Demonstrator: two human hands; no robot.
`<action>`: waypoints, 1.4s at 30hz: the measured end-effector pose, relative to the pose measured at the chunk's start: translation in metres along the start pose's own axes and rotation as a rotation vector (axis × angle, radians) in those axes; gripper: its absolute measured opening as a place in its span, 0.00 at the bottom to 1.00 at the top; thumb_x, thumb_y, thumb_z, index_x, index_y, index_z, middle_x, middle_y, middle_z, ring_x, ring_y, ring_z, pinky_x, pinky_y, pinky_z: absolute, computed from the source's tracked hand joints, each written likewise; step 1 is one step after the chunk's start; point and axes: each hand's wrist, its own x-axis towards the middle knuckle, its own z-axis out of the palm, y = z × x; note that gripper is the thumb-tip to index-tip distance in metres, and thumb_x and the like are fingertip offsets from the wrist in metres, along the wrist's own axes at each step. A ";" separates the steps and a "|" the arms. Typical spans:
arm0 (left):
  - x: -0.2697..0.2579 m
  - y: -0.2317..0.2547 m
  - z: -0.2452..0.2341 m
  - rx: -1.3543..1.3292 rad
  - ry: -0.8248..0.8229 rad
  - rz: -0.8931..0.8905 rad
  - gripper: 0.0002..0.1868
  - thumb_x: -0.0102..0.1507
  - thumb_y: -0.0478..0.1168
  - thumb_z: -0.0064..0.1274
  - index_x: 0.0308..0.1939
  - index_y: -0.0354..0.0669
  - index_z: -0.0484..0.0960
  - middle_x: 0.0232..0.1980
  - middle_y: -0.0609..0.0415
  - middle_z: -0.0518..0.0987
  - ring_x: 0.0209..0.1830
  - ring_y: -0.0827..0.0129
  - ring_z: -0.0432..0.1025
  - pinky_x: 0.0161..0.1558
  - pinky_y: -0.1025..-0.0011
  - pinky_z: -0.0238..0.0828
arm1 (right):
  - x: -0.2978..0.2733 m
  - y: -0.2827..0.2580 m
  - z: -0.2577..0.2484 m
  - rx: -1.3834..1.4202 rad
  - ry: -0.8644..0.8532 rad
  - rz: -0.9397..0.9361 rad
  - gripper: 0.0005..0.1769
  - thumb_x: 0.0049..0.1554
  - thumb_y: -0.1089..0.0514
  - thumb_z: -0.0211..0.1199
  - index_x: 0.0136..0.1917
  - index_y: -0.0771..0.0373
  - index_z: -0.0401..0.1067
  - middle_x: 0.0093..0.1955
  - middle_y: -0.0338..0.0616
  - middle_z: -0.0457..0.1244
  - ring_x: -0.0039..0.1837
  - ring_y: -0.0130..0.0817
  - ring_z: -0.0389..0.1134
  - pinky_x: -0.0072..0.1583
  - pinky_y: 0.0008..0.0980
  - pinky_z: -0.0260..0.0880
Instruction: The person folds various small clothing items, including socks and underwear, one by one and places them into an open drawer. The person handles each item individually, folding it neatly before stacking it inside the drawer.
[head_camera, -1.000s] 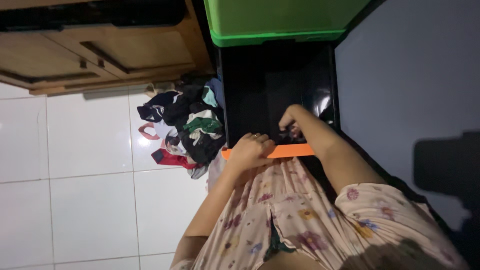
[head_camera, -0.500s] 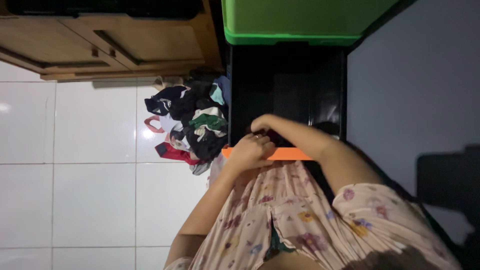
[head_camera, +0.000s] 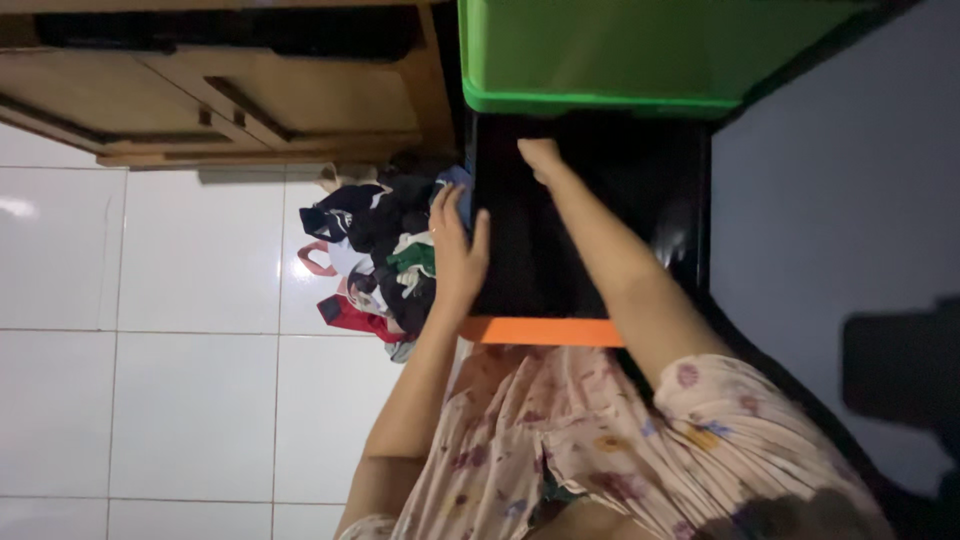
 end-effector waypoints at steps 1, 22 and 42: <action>0.004 -0.012 0.007 -0.017 -0.004 -0.039 0.23 0.72 0.40 0.48 0.67 0.29 0.66 0.68 0.26 0.68 0.69 0.35 0.62 0.69 0.51 0.57 | 0.001 -0.008 0.013 -0.040 0.076 -0.120 0.18 0.68 0.53 0.59 0.66 0.66 0.72 0.62 0.54 0.67 0.57 0.42 0.68 0.56 0.45 0.70; 0.011 -0.030 0.025 -0.173 -0.350 -0.496 0.32 0.73 0.56 0.30 0.73 0.36 0.60 0.62 0.28 0.75 0.64 0.37 0.70 0.62 0.55 0.66 | 0.007 0.042 0.036 -0.322 -0.212 -0.343 0.29 0.60 0.56 0.55 0.75 0.60 0.60 0.72 0.53 0.60 0.70 0.46 0.63 0.71 0.46 0.62; 0.011 -0.027 0.027 -0.167 -0.271 -0.474 0.33 0.73 0.59 0.26 0.71 0.39 0.65 0.63 0.30 0.76 0.65 0.39 0.69 0.64 0.56 0.65 | -0.184 0.100 0.025 -0.794 -0.958 -0.768 0.23 0.60 0.59 0.57 0.69 0.60 0.67 0.70 0.46 0.63 0.71 0.39 0.62 0.74 0.39 0.58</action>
